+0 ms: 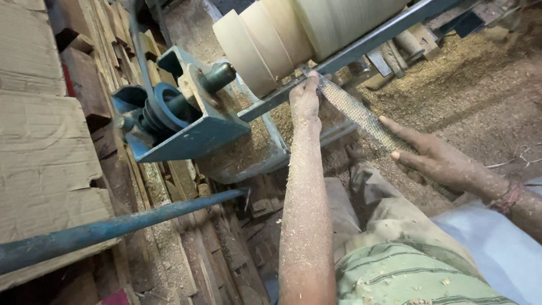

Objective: The person holds a chisel against a spinning wooden workpiece on a lathe, shaping its profile, then uses a rasp file to smooth the rotating wood. They continue alternating between the chisel and the file while the lathe runs, working the surface of the turned piece.

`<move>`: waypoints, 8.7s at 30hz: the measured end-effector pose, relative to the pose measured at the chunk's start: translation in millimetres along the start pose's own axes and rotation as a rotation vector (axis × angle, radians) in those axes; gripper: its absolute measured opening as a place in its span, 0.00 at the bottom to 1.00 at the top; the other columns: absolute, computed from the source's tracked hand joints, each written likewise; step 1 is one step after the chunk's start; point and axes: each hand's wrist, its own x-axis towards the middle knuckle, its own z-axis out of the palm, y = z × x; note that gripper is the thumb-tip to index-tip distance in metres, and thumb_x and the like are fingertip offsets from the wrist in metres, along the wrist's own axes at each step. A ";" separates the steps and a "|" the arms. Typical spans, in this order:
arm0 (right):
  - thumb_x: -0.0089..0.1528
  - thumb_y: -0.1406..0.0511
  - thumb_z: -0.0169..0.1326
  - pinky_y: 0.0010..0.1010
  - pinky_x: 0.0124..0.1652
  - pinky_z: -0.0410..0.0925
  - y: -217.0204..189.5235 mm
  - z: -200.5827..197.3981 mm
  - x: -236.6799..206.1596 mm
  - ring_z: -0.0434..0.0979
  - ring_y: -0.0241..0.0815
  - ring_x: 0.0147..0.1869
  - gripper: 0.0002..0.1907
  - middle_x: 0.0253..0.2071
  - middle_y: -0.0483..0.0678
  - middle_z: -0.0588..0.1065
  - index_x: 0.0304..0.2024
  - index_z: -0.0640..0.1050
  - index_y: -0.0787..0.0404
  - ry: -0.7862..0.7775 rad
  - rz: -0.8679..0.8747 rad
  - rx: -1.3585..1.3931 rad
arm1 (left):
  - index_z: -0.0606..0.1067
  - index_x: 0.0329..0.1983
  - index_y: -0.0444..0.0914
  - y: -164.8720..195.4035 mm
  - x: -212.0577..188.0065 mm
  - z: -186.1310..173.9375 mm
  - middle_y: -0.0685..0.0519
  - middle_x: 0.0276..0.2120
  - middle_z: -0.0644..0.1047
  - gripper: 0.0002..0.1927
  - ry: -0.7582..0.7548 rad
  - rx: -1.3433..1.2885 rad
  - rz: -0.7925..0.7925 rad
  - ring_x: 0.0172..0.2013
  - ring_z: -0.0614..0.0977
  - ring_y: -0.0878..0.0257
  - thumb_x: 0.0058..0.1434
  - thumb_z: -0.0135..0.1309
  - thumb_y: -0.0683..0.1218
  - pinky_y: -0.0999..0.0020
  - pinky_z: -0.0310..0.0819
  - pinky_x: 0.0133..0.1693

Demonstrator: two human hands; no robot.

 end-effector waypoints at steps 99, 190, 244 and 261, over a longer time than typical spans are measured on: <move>0.64 0.69 0.48 0.25 0.22 0.64 -38.9 135.5 -15.6 0.63 0.33 0.23 0.43 0.25 0.43 0.67 0.78 0.50 0.38 0.179 -0.147 0.847 | 0.80 0.33 0.31 -5.1 18.9 -0.4 0.51 0.25 0.79 0.16 0.014 -0.017 -0.083 0.22 0.76 0.64 0.68 0.56 0.48 0.69 0.68 0.26; 0.64 0.68 0.47 0.28 0.21 0.63 -60.6 122.3 -25.0 0.64 0.36 0.22 0.44 0.26 0.45 0.67 0.79 0.45 0.42 0.203 -0.064 0.728 | 0.68 0.35 0.34 43.6 -57.7 32.6 0.52 0.18 0.71 0.22 -0.053 0.011 -0.221 0.13 0.72 0.63 0.74 0.38 0.57 0.67 0.68 0.15; 0.65 0.62 0.53 0.29 0.24 0.67 -30.3 -20.1 -30.0 0.66 0.35 0.24 0.43 0.27 0.46 0.69 0.77 0.50 0.31 0.012 -0.027 0.152 | 0.66 0.40 0.39 11.1 -50.6 97.0 0.49 0.24 0.72 0.17 0.354 -0.151 0.004 0.18 0.74 0.62 0.74 0.36 0.56 0.67 0.72 0.18; 0.64 0.68 0.51 0.27 0.23 0.66 -28.8 90.3 -28.1 0.66 0.33 0.23 0.44 0.26 0.45 0.69 0.79 0.47 0.43 0.206 -0.186 0.436 | 0.66 0.35 0.34 33.6 -63.3 52.4 0.48 0.18 0.71 0.22 0.097 -0.052 -0.089 0.12 0.73 0.59 0.74 0.36 0.57 0.63 0.69 0.14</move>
